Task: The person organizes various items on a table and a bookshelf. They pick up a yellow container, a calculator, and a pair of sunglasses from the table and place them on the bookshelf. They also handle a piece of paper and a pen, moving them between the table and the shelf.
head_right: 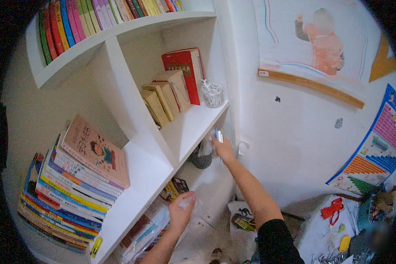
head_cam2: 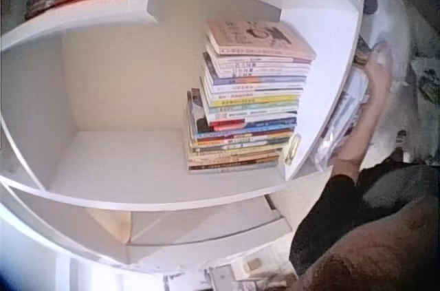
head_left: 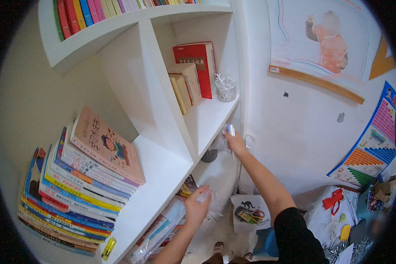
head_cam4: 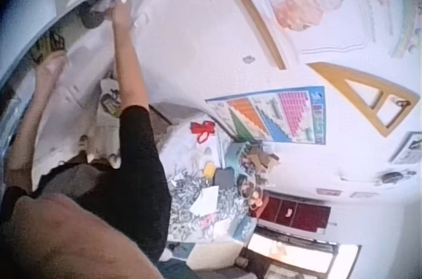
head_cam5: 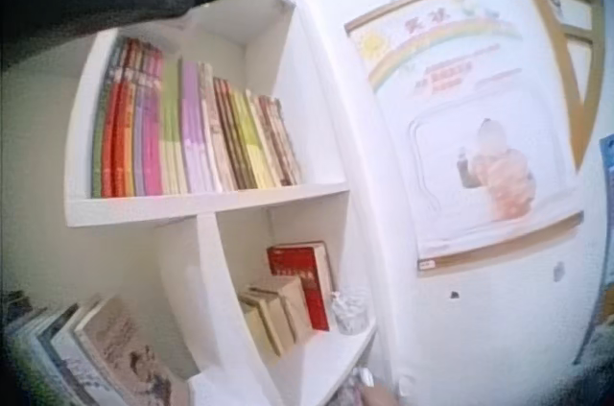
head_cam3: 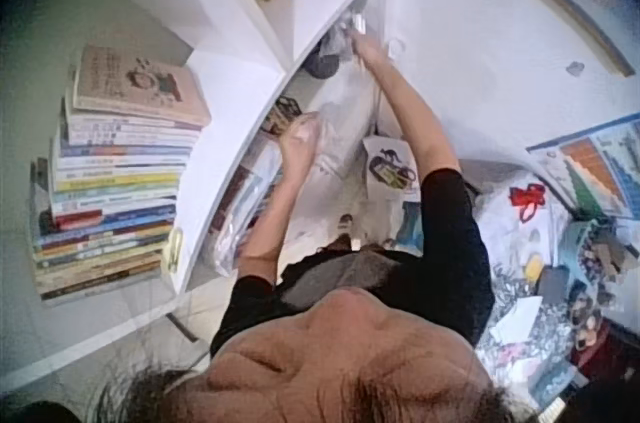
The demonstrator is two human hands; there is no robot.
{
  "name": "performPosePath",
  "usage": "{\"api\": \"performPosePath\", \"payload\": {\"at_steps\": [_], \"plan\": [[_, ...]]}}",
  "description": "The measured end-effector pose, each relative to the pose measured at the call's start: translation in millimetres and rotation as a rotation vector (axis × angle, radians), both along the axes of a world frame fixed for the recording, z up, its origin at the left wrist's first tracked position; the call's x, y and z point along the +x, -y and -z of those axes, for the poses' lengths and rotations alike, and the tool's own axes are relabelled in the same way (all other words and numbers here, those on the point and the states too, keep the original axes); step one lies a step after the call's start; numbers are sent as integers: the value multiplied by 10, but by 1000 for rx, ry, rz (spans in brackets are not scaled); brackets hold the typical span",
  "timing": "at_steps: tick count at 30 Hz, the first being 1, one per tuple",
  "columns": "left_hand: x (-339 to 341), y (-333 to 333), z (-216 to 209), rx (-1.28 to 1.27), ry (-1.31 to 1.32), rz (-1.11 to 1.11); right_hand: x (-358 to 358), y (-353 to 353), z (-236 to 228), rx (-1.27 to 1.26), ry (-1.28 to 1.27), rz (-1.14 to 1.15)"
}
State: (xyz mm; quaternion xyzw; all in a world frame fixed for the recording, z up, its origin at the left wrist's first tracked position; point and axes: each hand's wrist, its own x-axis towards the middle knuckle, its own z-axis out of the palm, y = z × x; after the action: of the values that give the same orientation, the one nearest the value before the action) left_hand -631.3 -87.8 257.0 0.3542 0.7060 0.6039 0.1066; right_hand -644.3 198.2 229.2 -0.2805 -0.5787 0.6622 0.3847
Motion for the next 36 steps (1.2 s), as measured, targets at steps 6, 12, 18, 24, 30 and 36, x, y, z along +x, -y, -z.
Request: {"api": "performPosePath", "payload": {"at_steps": [6, 12, 18, 24, 30, 36], "plan": [[-127, -9, -166, -115, -137, 1, -975, -946, 938, 571, 225, 103], [-279, -9, -91, -162, -130, -27, -1394, -1272, 1315, 1201, 301, 69], [-184, -106, -144, -133, -106, -3, -1409, -1250, 1190, 1135, 380, -25], [-240, -47, -155, -180, -147, -46, -639, -386, 378, 693, 554, 196], [-209, -40, -107, -128, -154, -39, -581, -336, 598, 955, 673, 50], [-101, -78, -152, 32, 213, -128, -336, -358, 444, 798, 586, 186]]}}
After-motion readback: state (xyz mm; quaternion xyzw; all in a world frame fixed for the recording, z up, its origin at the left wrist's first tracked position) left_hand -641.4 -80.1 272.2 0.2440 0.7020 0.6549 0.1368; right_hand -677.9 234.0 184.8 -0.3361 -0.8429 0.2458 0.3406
